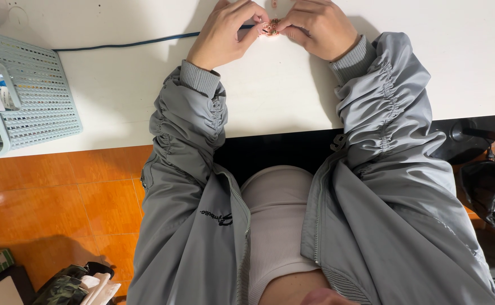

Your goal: Wiring an electrical plug by securing wires into terminals using a screwdriver.

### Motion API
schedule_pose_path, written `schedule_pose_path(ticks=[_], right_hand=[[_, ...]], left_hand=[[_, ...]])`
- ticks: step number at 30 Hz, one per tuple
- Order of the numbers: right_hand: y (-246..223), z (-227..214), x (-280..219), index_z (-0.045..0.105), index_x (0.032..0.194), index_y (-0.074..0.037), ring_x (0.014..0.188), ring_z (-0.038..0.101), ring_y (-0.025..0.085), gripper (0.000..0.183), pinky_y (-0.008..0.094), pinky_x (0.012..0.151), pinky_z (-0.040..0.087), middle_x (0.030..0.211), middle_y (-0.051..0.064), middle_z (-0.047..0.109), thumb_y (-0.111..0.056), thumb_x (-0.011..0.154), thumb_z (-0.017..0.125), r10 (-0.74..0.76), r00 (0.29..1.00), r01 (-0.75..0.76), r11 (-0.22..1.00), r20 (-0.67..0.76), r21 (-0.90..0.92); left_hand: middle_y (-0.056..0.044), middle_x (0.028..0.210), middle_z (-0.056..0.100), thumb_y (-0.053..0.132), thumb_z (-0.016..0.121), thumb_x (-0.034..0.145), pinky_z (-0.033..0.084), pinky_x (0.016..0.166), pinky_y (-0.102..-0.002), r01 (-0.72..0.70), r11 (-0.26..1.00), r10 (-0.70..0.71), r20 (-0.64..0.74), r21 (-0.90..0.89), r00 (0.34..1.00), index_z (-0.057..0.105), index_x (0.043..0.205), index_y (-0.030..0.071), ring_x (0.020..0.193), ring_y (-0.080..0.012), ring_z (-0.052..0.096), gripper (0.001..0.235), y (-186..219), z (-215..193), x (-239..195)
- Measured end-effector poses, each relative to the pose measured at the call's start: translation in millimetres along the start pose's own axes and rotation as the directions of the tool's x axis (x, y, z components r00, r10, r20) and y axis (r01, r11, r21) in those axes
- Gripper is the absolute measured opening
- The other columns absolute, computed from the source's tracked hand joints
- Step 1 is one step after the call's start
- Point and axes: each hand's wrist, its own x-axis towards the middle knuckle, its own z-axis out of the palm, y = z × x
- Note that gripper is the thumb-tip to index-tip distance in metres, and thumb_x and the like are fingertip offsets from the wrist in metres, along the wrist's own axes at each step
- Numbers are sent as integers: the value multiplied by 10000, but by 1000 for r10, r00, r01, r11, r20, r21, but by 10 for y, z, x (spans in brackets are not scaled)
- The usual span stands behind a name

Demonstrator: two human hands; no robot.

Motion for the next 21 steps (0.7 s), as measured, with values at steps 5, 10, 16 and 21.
schedule_pose_path(ticks=[5, 10, 16, 21], right_hand=[[19, -12, -21, 876, 1345, -45, 1125, 748, 372, 144, 480, 970, 580, 1251, 134, 800, -112, 1291, 760, 16, 1000, -17, 1000, 10, 19], [-3, -64, 0, 866, 1325, -15, 1128, 742, 392, 127, 486, 980, 575, 1282, 158, 792, -64, 1285, 756, -7, 1000, 7, 998, 2, 68], [-33, -59, 20, 946, 1284, -112, 1045, 729, 299, 111, 461, 940, 595, 1192, 100, 747, -110, 1174, 937, -36, 999, 32, 995, -35, -98], [-63, 63, 147, 930, 1270, -37, 1056, 645, 334, 219, 522, 993, 534, 1104, 119, 658, -226, 1213, 835, -115, 979, 111, 993, -166, -30]], left_hand=[[16, 1110, 730, 36, 680, 1190, 396, 898, -380, -15, 999, 15, -2, 32, 1000, 701, 1210, 126, 901, -218, 645, 94, 38, -14, 19], [-9, 1181, 727, 64, 681, 1211, 414, 908, -397, -37, 997, 38, -10, 62, 999, 802, 1313, 143, 943, -233, 678, 177, 5, 17, 16], [-16, 1168, 720, 53, 737, 1183, 410, 917, -422, -59, 993, 60, -11, 106, 998, 853, 1342, 165, 1044, -231, 700, 226, -141, 138, -40], [-32, 1132, 763, 111, 864, 1111, 473, 998, -428, -38, 996, 38, 2, 76, 999, 854, 1262, 119, 919, -185, 656, 152, -217, 219, -41]])
